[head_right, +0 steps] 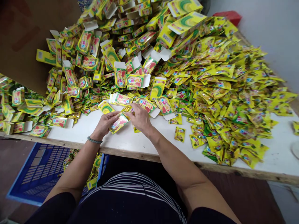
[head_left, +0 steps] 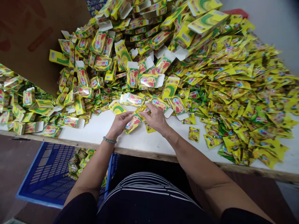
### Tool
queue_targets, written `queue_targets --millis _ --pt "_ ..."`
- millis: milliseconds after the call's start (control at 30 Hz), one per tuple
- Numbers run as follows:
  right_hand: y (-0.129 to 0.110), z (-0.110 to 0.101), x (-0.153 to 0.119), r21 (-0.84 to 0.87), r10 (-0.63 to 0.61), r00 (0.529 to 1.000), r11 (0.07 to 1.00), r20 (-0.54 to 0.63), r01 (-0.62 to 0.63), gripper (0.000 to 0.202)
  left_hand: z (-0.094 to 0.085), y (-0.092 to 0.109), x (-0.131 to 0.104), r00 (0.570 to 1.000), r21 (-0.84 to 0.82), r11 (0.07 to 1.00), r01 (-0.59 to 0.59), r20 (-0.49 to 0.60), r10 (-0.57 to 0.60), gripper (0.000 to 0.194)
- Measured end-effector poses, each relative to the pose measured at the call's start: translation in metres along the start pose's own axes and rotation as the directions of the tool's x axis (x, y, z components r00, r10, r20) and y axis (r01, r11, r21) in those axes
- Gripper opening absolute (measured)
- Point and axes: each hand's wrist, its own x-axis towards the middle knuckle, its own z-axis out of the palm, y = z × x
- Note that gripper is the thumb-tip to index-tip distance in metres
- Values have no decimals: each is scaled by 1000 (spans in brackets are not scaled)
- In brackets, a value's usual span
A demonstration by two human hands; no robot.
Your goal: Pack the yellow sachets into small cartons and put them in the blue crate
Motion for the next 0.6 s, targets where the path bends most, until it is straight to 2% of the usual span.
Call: queue_targets --millis 133,300,367,467,533,600 --pt "1 1 2 -20 135 983 991 127 -134 19 1 1 -2 999 0 999 -36 12 36 51" --pt "-2 0 4 -25 123 987 992 104 -121 18 2 -1 -3 993 40 993 -115 -11 116 50" --pt "-1 -4 5 53 161 968 983 195 -174 18 2 -2 -4 991 73 989 -131 -6 132 49" --pt "2 -12 6 294 176 919 912 352 -287 20 4 -2 -4 993 78 990 -121 3 121 49" --pt "4 -13 6 394 183 921 863 343 -317 25 5 -1 -4 994 41 994 -105 7 105 49" --pt "5 -10 6 366 181 946 889 268 -274 23 6 0 -3 995 5 995 -97 0 97 49"
